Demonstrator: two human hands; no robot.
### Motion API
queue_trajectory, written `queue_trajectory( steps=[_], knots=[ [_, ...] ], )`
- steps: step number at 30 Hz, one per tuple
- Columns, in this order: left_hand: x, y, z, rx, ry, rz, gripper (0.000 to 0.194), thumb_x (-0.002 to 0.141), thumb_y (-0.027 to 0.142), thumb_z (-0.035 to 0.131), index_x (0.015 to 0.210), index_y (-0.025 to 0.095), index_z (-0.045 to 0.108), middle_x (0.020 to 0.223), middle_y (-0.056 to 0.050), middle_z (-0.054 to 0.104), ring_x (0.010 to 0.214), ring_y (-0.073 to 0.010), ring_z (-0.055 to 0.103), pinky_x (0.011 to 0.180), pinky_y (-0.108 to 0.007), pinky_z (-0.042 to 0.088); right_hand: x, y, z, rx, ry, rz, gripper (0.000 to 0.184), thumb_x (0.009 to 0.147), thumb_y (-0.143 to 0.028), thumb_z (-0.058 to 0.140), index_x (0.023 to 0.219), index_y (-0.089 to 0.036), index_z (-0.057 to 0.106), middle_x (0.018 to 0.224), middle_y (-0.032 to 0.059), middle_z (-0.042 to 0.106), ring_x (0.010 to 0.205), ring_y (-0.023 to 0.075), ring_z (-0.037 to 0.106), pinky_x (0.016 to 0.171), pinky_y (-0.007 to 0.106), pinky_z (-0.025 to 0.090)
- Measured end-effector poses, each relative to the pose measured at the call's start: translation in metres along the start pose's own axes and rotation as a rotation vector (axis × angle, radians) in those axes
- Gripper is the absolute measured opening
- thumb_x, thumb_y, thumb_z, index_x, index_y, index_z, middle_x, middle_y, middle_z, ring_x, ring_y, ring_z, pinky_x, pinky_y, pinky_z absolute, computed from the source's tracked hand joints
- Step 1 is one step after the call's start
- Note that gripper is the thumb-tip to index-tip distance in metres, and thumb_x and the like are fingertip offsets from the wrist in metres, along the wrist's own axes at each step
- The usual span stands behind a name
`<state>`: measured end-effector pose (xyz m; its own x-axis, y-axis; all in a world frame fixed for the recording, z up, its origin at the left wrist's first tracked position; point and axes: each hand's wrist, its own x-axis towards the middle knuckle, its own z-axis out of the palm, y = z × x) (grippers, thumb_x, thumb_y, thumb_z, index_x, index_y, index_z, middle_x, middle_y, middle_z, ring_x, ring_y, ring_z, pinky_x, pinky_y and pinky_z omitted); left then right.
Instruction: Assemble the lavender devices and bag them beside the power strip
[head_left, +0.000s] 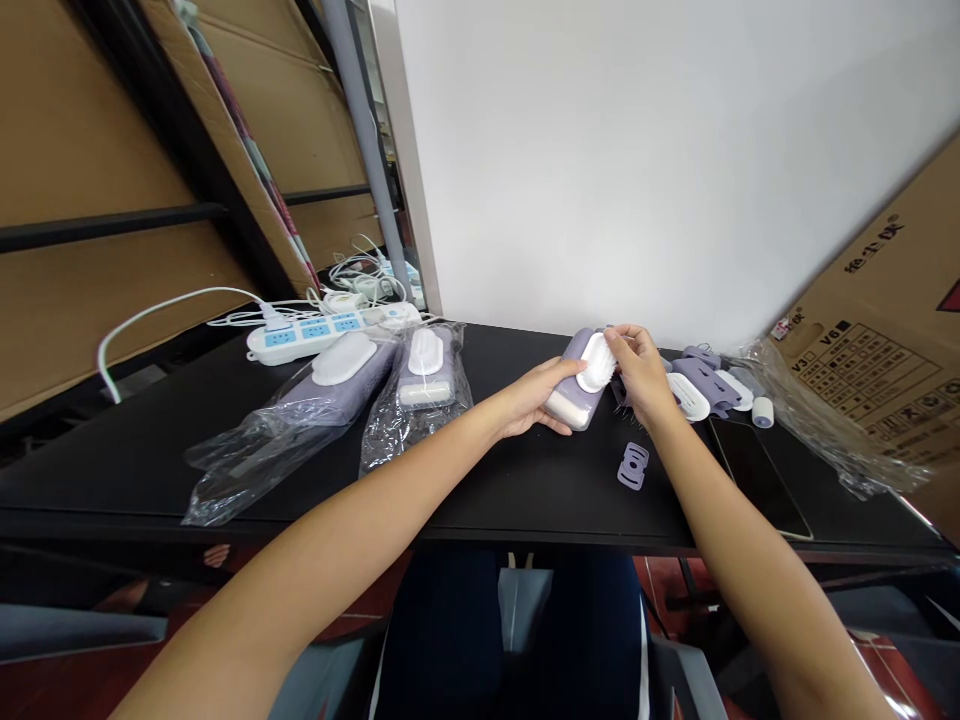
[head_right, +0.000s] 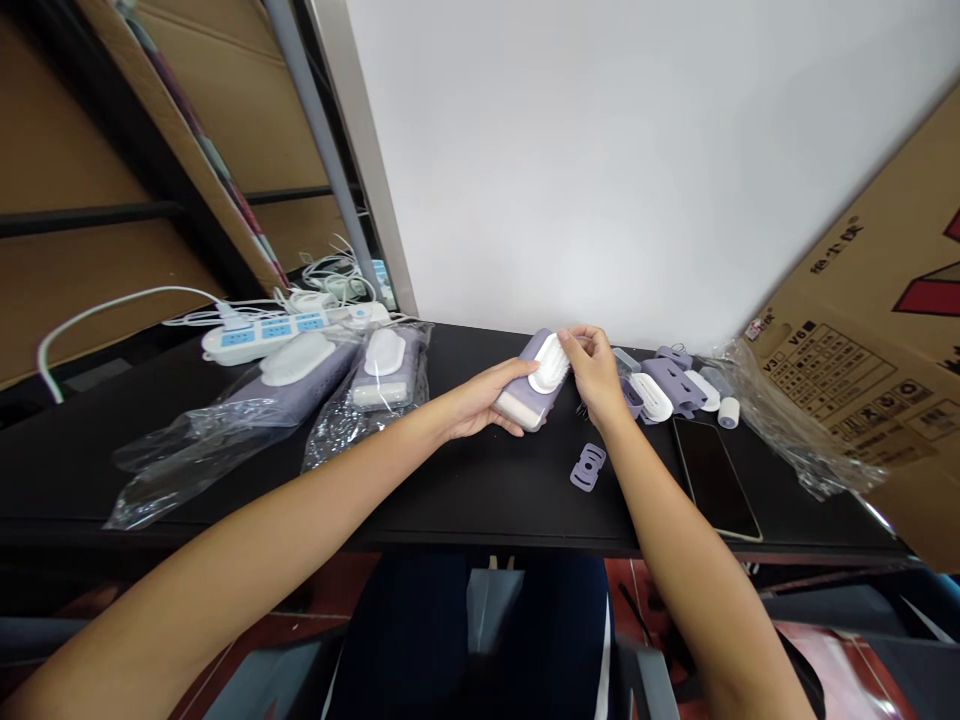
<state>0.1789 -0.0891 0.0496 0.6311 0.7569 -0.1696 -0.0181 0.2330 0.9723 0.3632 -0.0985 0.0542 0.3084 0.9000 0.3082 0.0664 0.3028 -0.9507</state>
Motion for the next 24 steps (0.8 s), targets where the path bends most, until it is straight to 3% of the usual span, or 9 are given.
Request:
queue_trajectory(
  steps=[4,8,12,15,20,24],
  knots=[
    [0.0,0.0,0.001,-0.012,0.003,0.018,0.052,0.093,0.059,0.063,0.13,0.024,0.056,0.095,-0.008,0.075,0.077,-0.024,0.076,0.05,-0.028,0.059,-0.002,0.005,0.003,-0.046,-0.007,-0.078,0.042,0.083,-0.062,0.072,0.105,-0.028,0.062,0.092,-0.0004,0.068,0.087,0.0188,0.063,0.08,0.033,0.052],
    [0.001,0.0,0.001,-0.026,0.048,0.047,0.048,0.093,0.058,0.063,0.126,0.025,0.058,0.088,-0.003,0.071,0.069,-0.0197,0.072,0.048,-0.027,0.058,-0.005,0.006,0.003,-0.343,0.071,-0.302,0.036,0.094,-0.058,0.06,0.107,-0.026,0.069,0.114,0.0081,0.066,0.108,0.0243,0.062,0.099,0.041,0.049],
    [0.003,0.0,0.004,-0.018,0.08,0.066,0.049,0.092,0.062,0.063,0.125,0.027,0.059,0.084,-0.001,0.068,0.064,-0.0172,0.069,0.046,-0.025,0.057,-0.01,0.001,0.008,-0.599,0.152,-0.403,0.039,0.101,-0.054,0.047,0.111,-0.025,0.071,0.11,0.0121,0.065,0.11,0.0296,0.06,0.101,0.049,0.045],
    [0.006,-0.002,0.006,-0.019,0.101,0.073,0.054,0.092,0.07,0.06,0.124,0.026,0.06,0.086,-0.002,0.069,0.065,-0.0169,0.069,0.047,-0.024,0.056,-0.014,-0.003,0.013,-0.721,0.194,-0.401,0.038,0.102,-0.054,0.045,0.112,-0.026,0.069,0.108,0.0126,0.067,0.105,0.0321,0.059,0.098,0.052,0.044],
    [0.012,-0.006,0.001,-0.001,0.146,0.102,0.06,0.092,0.076,0.053,0.124,0.026,0.062,0.08,-0.001,0.068,0.06,-0.0156,0.067,0.045,-0.023,0.052,-0.019,-0.003,0.021,-0.597,0.093,-0.271,0.02,0.097,-0.043,0.051,0.11,-0.031,0.059,0.103,0.0059,0.073,0.088,0.0291,0.064,0.085,0.045,0.047],
    [0.01,-0.004,0.0,0.024,0.171,0.118,0.06,0.093,0.076,0.053,0.126,0.026,0.062,0.079,-0.001,0.068,0.057,-0.0146,0.065,0.044,-0.022,0.05,-0.018,-0.002,0.024,-0.584,0.096,-0.258,0.018,0.094,-0.039,0.051,0.109,-0.031,0.056,0.102,0.0053,0.073,0.087,0.0291,0.065,0.085,0.045,0.047]
  ],
)
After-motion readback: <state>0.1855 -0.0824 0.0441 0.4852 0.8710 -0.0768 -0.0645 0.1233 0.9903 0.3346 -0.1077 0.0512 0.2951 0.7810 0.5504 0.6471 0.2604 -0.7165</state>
